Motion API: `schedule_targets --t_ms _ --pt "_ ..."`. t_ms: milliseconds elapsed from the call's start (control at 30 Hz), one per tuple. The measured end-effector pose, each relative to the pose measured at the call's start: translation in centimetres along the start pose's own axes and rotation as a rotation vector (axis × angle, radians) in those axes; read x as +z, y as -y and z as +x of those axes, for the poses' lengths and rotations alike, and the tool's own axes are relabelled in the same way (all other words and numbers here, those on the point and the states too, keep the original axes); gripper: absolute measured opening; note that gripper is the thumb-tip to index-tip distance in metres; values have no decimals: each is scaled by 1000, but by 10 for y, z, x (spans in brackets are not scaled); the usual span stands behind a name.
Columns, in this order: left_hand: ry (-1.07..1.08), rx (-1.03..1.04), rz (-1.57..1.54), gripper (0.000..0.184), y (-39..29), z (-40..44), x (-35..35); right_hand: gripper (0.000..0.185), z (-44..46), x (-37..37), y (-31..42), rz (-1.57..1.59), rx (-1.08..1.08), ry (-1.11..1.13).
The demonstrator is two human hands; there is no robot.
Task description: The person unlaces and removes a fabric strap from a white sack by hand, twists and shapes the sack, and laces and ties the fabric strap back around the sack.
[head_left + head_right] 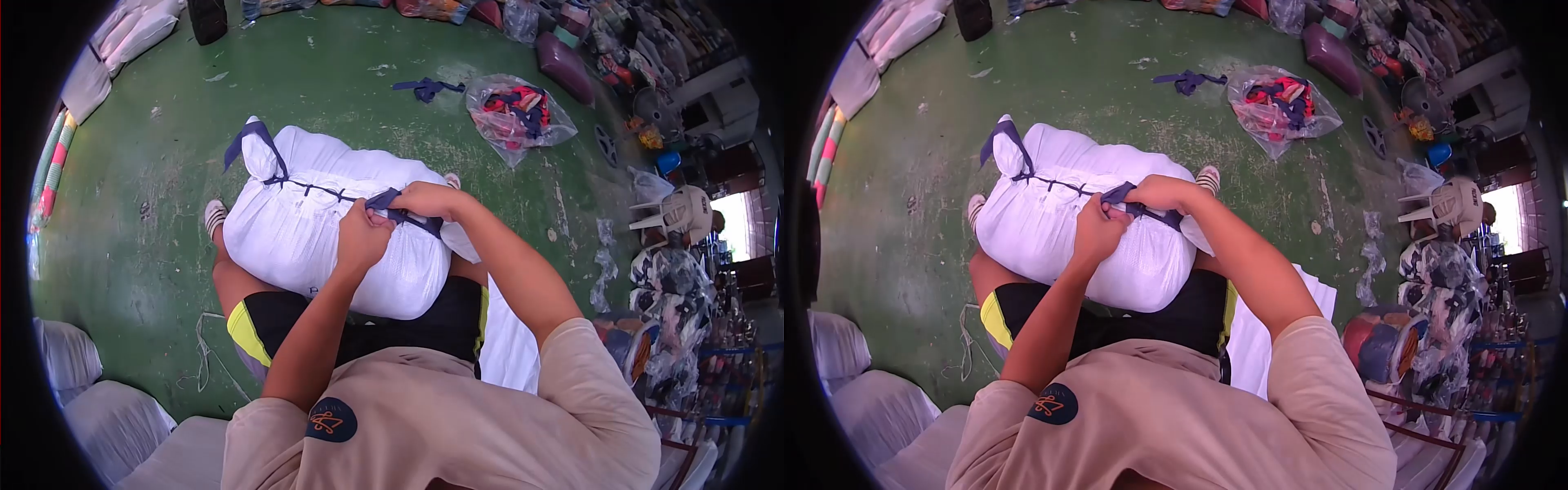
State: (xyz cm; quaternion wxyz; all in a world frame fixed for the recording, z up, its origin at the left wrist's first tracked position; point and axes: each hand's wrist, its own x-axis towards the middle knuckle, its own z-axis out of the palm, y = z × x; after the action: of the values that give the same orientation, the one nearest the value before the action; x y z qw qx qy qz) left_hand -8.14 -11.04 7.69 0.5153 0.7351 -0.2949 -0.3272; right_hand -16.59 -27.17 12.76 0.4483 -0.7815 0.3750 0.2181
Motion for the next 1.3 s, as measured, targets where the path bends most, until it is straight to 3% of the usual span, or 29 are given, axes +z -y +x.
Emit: schedule_targets --t_ms 200,333,400,433,500,567,600,633,767,800,933,1000,1300 --pt "31 -46 16 21 5 6 1 39 11 8 2 -193 42 -129" --pt "121 -240 -460 18 -2 6 -9 28 -16 -14 10 55 -124 -46" --pt "170 -252 -541 17 -1 9 -19 28 -63 -20 27 -86 -206 -440" --pt "223 -265 -622 16 2 10 -25 29 -88 -22 41 54 -434 -520" --pt "345 -301 -786 14 9 11 -34 16 -160 -20 79 439 -704 -435" --pt "381 -319 -779 12 13 9 -41 10 -230 -9 102 -60 -1002 -672" --pt "401 -317 -773 11 13 10 -44 10 -236 -9 92 -57 -956 -698" --pt "421 -309 -769 9 12 12 -43 10 -312 -1 42 -55 -920 -730" --pt "429 -270 -754 8 7 11 -29 10 -345 60 43 -50 -898 -789" --pt "408 -260 -748 8 9 8 -30 10 -274 57 83 -44 -908 -786" --pt "392 -255 -748 8 13 6 -31 9 -275 25 76 -19 -938 -785" --pt "400 -252 -760 8 14 7 -31 9 -248 48 89 -11 -953 -784" --pt "378 -248 -763 7 9 6 -28 8 -281 48 64 -15 -1003 -807"
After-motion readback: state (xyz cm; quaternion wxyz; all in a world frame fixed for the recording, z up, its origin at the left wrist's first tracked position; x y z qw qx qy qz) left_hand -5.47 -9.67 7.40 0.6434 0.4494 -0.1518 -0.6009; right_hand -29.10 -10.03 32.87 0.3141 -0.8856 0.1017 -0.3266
